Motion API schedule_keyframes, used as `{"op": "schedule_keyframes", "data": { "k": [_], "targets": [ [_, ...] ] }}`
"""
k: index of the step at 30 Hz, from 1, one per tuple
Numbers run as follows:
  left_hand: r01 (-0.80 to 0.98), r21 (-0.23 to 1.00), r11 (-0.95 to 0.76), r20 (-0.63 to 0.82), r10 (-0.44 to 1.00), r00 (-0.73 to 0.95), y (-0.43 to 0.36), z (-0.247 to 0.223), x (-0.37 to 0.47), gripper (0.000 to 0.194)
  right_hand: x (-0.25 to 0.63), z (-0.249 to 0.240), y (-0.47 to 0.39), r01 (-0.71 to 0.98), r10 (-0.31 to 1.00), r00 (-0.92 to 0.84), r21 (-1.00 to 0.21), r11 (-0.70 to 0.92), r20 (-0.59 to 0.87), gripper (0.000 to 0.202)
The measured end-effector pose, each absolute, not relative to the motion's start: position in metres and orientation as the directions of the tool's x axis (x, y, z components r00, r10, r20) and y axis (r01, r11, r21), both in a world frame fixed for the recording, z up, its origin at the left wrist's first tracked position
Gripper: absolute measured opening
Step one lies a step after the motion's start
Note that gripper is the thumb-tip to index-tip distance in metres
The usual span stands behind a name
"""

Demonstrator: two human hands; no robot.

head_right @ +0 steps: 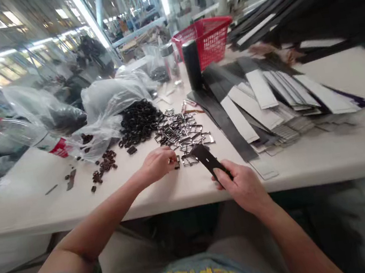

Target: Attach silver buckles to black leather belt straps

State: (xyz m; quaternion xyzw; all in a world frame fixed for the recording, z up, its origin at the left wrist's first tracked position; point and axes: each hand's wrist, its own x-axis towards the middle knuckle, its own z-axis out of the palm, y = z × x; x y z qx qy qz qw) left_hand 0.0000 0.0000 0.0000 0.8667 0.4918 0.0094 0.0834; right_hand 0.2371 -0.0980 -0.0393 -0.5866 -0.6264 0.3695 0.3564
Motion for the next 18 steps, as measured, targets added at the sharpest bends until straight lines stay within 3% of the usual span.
{"op": "schedule_keyframes", "data": {
  "k": [5,11,18],
  "targets": [
    [0.865,0.128,-0.485,-0.052,0.868,0.494,-0.002,0.005,0.002,0.012,0.243,-0.04,-0.1,0.454,0.996,-0.082,-0.889,0.057,0.022,0.032],
    [0.826,0.382,-0.414,0.182,0.91,0.372,-0.014,0.014,-0.023,0.008,0.246,-0.043,-0.099,0.389,0.994,-0.105,-0.92,0.059,0.019,0.032],
    [0.81,0.349,-0.471,0.27,0.878,0.395,-0.018,0.003,-0.045,0.01,0.244,-0.041,-0.099,0.368,0.994,-0.108,-0.929,0.03,-0.011,0.031]
  ]
}}
